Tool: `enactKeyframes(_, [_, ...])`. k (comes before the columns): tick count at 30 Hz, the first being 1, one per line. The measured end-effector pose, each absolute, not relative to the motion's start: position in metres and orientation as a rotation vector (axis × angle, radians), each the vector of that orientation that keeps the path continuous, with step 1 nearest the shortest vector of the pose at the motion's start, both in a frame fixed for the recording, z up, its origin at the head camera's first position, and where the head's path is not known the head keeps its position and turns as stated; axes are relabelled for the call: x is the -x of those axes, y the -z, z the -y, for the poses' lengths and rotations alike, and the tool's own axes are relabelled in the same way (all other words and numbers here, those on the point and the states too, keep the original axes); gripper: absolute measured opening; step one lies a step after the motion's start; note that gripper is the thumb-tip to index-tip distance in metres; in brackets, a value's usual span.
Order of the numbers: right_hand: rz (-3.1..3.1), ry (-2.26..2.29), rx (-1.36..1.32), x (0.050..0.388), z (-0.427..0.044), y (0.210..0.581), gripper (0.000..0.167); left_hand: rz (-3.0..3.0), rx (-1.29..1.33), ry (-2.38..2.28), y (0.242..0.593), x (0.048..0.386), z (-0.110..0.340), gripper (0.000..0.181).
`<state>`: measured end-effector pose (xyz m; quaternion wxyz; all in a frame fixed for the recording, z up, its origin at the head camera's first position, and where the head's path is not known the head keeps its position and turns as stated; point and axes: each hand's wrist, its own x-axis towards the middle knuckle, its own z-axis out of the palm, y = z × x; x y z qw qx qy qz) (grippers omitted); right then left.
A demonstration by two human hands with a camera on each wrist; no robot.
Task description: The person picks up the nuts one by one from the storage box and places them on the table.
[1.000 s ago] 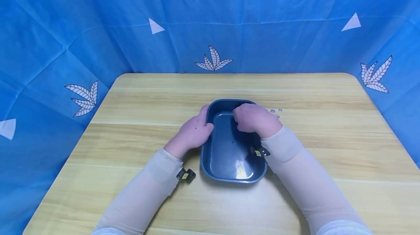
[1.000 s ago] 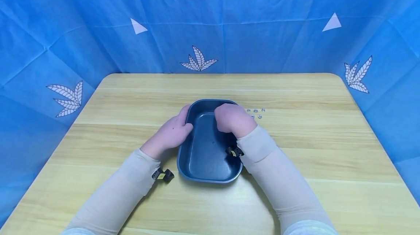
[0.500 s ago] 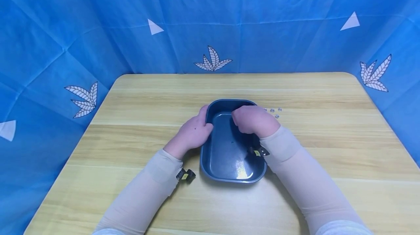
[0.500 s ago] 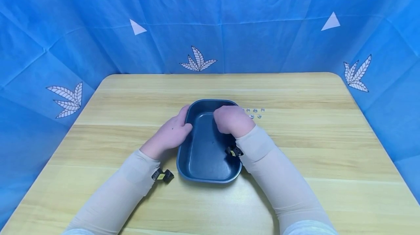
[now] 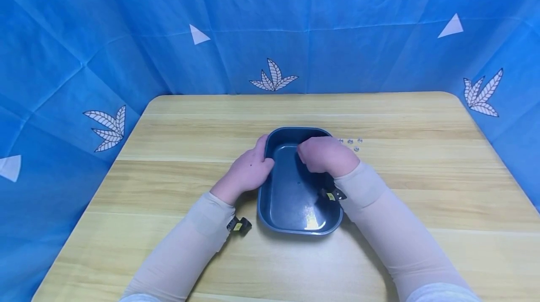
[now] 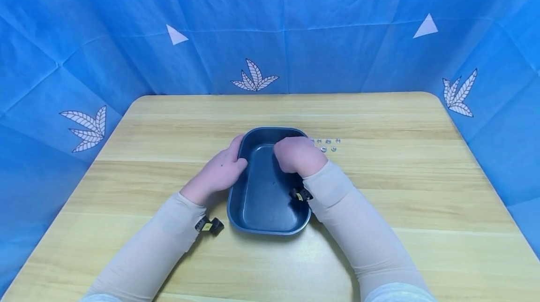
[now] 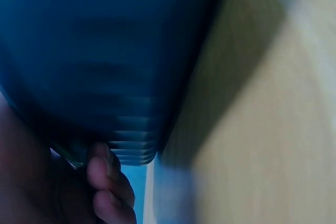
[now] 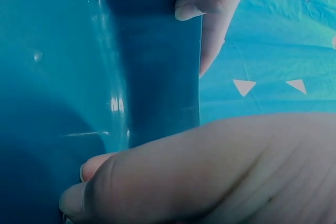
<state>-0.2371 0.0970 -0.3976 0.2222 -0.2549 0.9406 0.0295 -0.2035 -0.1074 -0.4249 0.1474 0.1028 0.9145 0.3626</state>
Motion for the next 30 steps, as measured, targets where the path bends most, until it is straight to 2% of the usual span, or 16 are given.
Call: enactKeyframes(30, [-2.565,0.095,0.861,0.2342,-0.0961,0.3887,0.020,-2.655,-0.309,-1.023,0.4244,0.2045,0.1086,0.068])
